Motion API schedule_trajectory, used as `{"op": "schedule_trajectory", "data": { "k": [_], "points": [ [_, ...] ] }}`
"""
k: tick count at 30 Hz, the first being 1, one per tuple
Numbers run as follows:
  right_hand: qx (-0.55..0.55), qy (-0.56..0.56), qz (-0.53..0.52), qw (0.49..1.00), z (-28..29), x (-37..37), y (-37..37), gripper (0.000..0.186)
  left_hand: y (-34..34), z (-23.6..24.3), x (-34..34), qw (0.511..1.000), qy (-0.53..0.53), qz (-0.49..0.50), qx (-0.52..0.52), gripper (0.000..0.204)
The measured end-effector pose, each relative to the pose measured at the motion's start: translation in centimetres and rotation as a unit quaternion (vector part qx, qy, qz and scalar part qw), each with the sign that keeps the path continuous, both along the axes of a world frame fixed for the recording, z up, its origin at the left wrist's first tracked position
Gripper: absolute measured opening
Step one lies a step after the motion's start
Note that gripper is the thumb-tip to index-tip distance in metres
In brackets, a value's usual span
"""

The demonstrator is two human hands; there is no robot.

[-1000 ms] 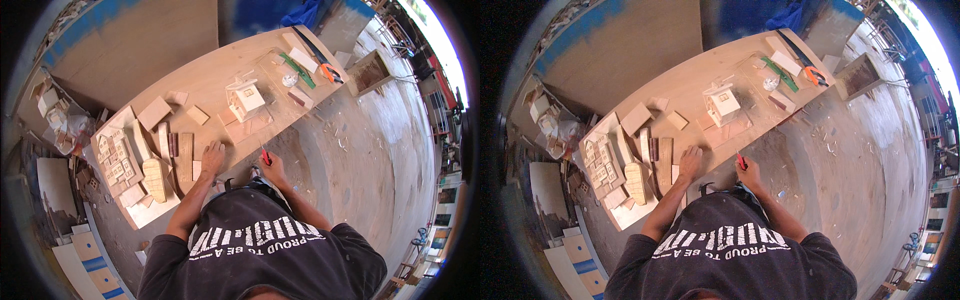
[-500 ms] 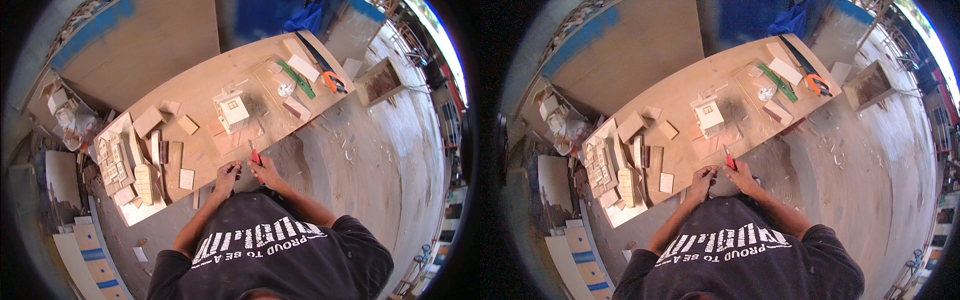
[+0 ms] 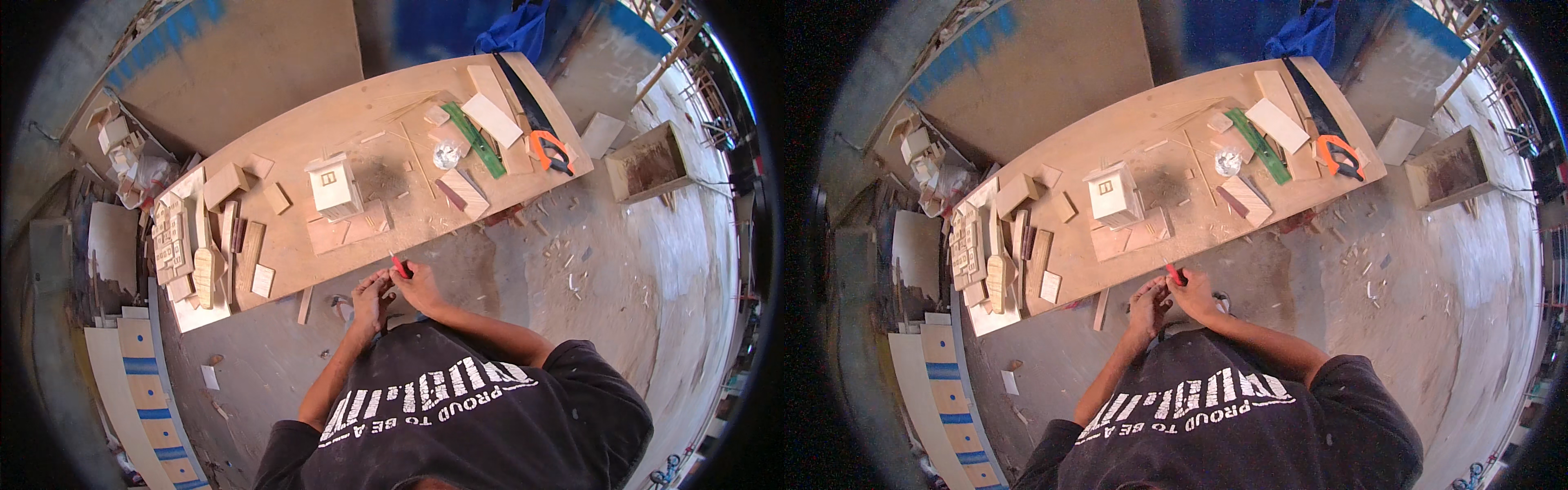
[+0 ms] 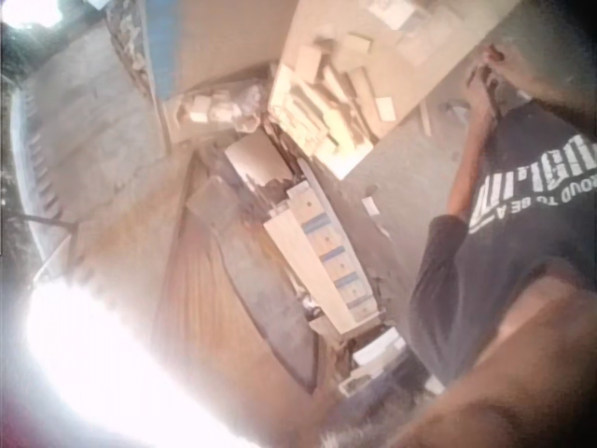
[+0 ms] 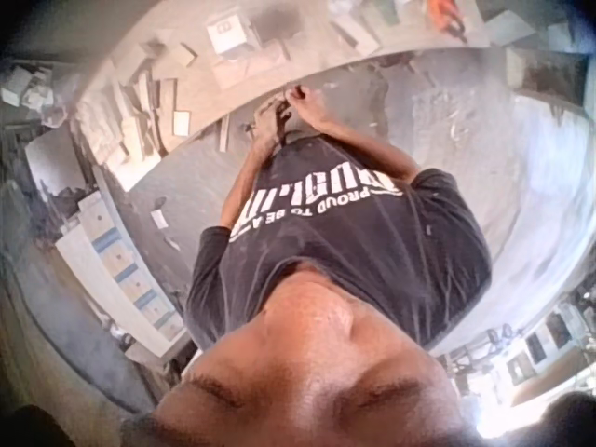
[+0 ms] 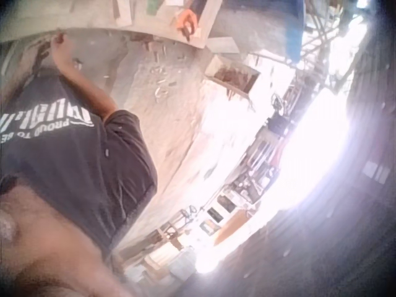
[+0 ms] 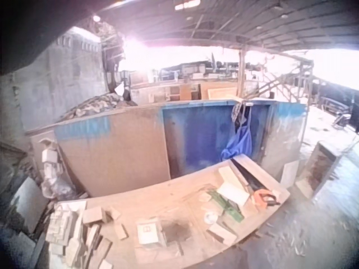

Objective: The person constructs a wooden building model by cutting small pieces of wood with a utility knife and assembling them by hand on a workbench.

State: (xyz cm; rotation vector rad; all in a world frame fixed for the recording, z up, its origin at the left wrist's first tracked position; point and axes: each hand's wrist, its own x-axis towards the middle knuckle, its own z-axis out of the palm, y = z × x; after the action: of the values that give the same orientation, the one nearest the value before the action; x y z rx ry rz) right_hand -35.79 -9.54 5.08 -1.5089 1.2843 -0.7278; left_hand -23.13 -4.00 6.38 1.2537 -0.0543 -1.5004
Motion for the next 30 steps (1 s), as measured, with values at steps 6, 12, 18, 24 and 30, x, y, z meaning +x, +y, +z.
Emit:
{"op": "schedule_trajectory", "data": {
  "k": [6, 12, 18, 24, 30],
  "points": [
    [-0.062, 0.019, 0.123, 0.990, 1.5, -2.6, -0.6, 0.021, 0.5, -1.3, -0.4, 0.998, 0.062, 0.002, -0.024, 0.011],
    [0.014, -0.085, 0.132, 0.987, 2.6, -3.5, -2.1, 0.025, -0.6, 0.8, 0.2, 0.997, 0.064, -0.048, -0.020, 0.012],
    [-0.048, -0.005, 0.199, 0.979, 2.9, -3.7, -2.9, 0.025, -1.4, -0.1, 1.1, 0.996, 0.040, -0.078, -0.030, 0.030],
    [-0.015, -0.022, 0.158, 0.987, 2.9, -2.6, -2.3, 0.022, -1.4, 0.2, 2.8, 0.990, 0.054, -0.122, -0.036, 0.038],
    [-0.061, -0.001, 0.182, 0.981, 2.4, -1.8, -2.8, 0.025, -1.3, -0.1, 3.3, 0.991, 0.092, -0.093, -0.043, 0.037]
  ]
}}
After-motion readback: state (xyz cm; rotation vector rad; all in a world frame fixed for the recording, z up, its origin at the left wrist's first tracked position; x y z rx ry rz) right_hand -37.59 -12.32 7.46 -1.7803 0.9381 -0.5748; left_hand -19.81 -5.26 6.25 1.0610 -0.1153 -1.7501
